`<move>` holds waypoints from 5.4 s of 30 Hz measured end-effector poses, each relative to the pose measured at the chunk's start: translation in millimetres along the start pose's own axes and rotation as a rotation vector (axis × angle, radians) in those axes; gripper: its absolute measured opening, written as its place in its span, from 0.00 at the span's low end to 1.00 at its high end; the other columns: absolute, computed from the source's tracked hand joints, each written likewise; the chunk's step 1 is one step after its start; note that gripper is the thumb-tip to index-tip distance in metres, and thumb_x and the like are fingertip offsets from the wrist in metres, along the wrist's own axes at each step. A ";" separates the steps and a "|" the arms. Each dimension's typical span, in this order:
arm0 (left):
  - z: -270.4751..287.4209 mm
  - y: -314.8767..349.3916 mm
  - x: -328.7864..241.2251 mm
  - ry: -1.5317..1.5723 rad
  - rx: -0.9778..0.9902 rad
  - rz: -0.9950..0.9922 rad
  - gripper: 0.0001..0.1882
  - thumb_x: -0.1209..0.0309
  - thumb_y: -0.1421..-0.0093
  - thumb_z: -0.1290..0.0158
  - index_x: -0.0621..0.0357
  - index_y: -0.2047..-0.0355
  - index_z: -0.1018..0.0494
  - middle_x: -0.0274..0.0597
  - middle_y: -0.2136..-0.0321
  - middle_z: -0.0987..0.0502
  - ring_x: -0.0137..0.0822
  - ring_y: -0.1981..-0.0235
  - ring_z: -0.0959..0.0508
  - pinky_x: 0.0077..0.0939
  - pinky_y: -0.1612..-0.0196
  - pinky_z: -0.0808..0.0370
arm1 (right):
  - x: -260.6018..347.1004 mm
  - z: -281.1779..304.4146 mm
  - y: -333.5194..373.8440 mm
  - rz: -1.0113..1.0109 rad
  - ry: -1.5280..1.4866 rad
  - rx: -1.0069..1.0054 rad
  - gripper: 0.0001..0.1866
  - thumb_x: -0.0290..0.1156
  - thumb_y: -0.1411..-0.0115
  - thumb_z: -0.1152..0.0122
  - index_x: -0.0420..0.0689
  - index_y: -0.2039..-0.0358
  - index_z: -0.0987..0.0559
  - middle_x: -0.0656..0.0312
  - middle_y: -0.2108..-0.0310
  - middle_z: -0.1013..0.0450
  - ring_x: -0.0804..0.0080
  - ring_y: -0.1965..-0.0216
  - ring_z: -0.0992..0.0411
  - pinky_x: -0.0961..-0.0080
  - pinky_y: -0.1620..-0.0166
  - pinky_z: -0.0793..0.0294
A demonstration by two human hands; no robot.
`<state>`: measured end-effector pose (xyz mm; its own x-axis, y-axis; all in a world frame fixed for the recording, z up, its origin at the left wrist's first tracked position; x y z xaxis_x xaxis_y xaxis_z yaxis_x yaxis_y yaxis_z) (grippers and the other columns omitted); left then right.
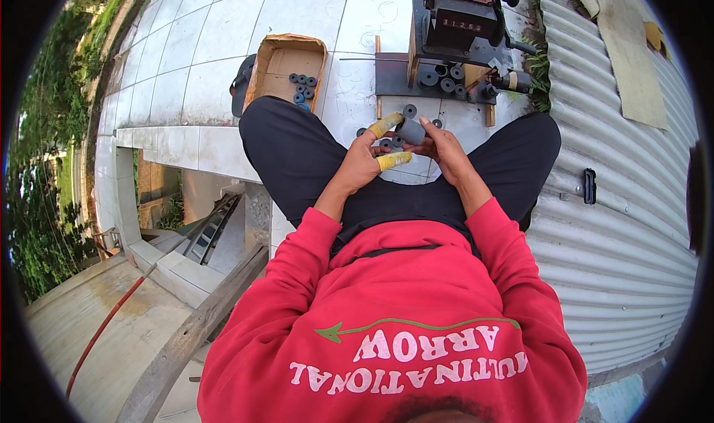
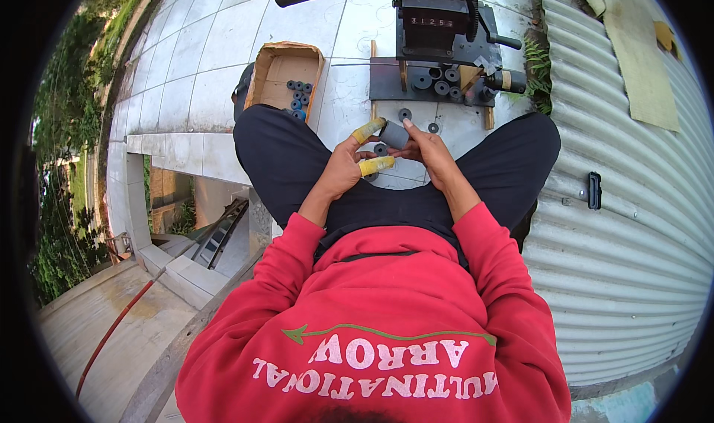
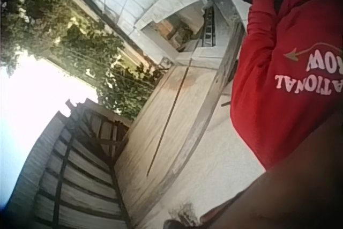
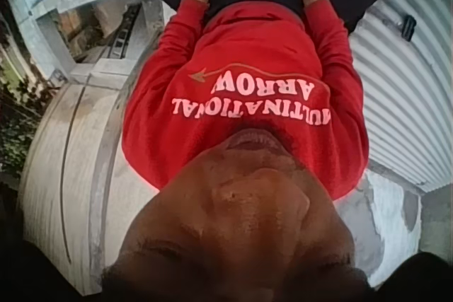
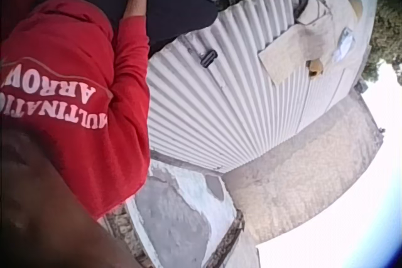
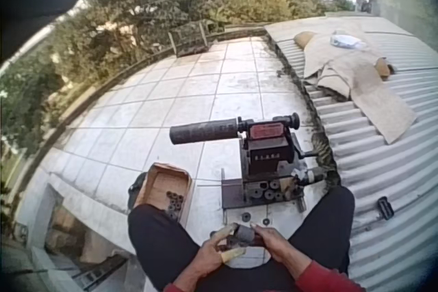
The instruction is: The person mounts a spool onto the spindle of a manual winding machine and winds wire onto the spool by rotating the crank handle by hand.
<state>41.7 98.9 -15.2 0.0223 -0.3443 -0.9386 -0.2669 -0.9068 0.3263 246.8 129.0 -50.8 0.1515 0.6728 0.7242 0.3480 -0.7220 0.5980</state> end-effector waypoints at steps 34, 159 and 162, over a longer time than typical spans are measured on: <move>7.8 0.1 4.7 0.169 -0.108 -0.017 0.37 0.78 0.40 0.29 0.62 0.30 0.30 0.45 0.45 0.21 0.32 0.50 0.17 0.26 0.45 0.19 | 2.4 -12.5 1.3 0.126 0.042 0.078 0.29 0.59 0.25 0.43 0.43 0.46 0.16 0.63 0.58 0.18 0.77 0.57 0.20 0.78 0.48 0.21; 40.5 -73.8 -22.5 0.081 -0.066 -0.106 0.25 0.81 0.28 0.56 0.63 0.32 0.28 0.44 0.41 0.21 0.31 0.44 0.22 0.23 0.41 0.27 | 87.5 -54.1 -36.3 0.596 0.959 -0.256 0.08 0.27 0.36 0.33 0.40 0.58 0.19 0.53 0.61 0.24 0.48 0.60 0.22 0.57 0.57 0.23; 26.6 -54.7 -55.7 0.073 0.075 -0.241 0.22 0.80 0.27 0.51 0.66 0.34 0.27 0.45 0.40 0.20 0.30 0.39 0.22 0.25 0.35 0.28 | 124.7 -63.0 4.8 0.677 1.016 -0.220 0.09 0.25 0.37 0.34 0.40 0.57 0.20 0.53 0.61 0.25 0.45 0.60 0.22 0.56 0.57 0.23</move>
<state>29.4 174.2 16.2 0.1624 -0.1399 -0.9768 -0.3161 -0.9451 0.0828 209.1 199.2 64.0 -0.5793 -0.2051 0.7889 0.3013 -0.9532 -0.0265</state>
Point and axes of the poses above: each hand's wrist, its own y-axis away from the middle knuckle, its own z-axis out of the back of the hand, x = y × z, the point moved 4 cm from there along -y, towards the middle knuckle
